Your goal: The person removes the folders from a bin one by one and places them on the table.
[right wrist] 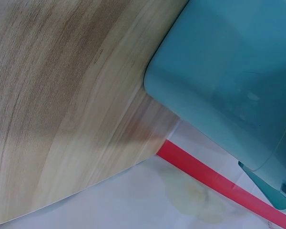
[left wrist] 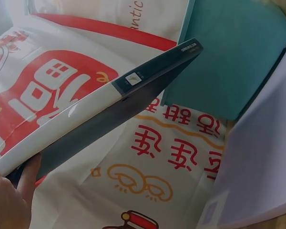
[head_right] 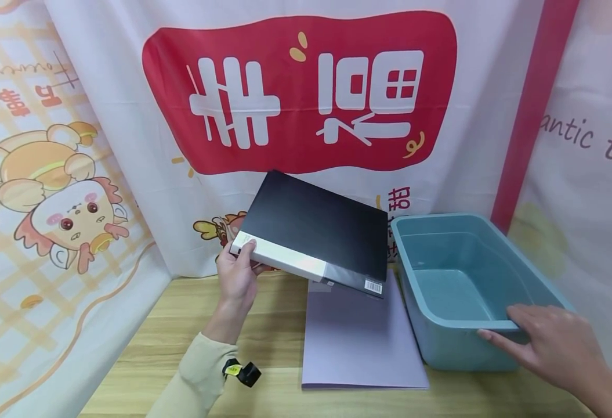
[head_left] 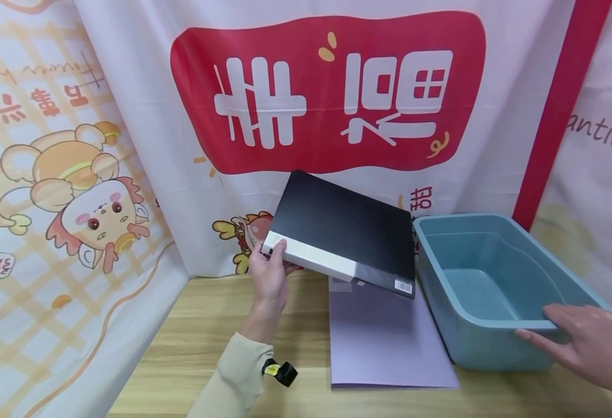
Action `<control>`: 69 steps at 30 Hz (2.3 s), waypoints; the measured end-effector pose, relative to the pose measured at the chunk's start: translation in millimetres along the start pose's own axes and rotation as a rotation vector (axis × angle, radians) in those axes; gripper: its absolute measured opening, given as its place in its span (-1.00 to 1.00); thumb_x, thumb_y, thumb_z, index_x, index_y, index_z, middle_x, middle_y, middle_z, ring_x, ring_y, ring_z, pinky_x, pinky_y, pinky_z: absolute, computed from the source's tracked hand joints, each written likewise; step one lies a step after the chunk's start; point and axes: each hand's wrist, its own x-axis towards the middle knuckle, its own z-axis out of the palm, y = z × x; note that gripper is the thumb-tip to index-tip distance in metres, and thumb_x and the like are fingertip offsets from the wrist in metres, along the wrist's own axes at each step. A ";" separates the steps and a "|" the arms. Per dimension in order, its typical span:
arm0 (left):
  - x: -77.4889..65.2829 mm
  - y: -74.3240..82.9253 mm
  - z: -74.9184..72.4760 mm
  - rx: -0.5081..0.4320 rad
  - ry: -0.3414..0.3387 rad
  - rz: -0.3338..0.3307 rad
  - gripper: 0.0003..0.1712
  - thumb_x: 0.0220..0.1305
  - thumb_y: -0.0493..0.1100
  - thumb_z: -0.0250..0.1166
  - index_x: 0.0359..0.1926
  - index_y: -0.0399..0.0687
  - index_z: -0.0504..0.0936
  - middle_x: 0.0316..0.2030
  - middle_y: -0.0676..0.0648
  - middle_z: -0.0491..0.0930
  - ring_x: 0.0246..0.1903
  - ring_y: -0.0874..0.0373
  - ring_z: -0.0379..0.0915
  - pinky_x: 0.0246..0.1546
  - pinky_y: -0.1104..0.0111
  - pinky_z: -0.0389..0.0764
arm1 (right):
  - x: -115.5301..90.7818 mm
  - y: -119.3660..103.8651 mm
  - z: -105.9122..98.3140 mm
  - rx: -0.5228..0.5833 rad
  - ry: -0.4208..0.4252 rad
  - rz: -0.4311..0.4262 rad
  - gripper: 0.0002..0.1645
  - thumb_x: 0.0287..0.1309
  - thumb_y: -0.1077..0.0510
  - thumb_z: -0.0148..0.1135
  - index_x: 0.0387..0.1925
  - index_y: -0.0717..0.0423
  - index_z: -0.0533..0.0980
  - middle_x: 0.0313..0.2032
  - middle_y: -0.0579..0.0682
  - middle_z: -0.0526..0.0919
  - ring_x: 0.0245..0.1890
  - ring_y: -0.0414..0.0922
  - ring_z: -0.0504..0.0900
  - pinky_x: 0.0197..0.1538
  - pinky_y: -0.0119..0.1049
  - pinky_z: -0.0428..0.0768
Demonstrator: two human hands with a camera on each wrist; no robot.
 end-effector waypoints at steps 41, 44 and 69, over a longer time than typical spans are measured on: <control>29.0 17.8 -89.0 0.064 0.052 -0.373 -0.38 0.53 -0.20 0.15 0.47 -0.32 0.22 0.22 -0.25 0.50 -0.16 0.08 0.73 0.05 0.10 0.68 | 0.4 -3.3 -1.9 -0.015 -0.035 0.019 -0.28 -0.16 -0.50 0.45 -0.64 -0.16 0.22 -0.69 -0.24 0.08 -0.68 -0.25 0.08 -0.56 -0.37 0.10; 31.5 18.6 -92.8 0.085 0.050 -0.383 -0.37 0.54 -0.18 0.14 0.49 -0.32 0.20 0.28 -0.28 0.43 -0.16 0.09 0.73 0.07 0.11 0.68 | 0.0 -2.0 -1.8 -0.011 -0.020 0.014 -0.27 -0.16 -0.51 0.45 -0.64 -0.16 0.21 -0.69 -0.24 0.06 -0.69 -0.26 0.06 -0.56 -0.38 0.08; 52.1 27.2 -123.9 0.247 0.027 -0.498 -0.32 0.55 -0.07 0.15 0.51 -0.28 0.19 0.13 -0.12 0.53 -0.08 0.12 0.64 0.12 0.21 0.64 | 0.0 -1.7 -0.9 -0.017 -0.026 0.006 -0.28 -0.18 -0.50 0.46 -0.65 -0.17 0.22 -0.70 -0.24 0.08 -0.69 -0.25 0.08 -0.58 -0.38 0.11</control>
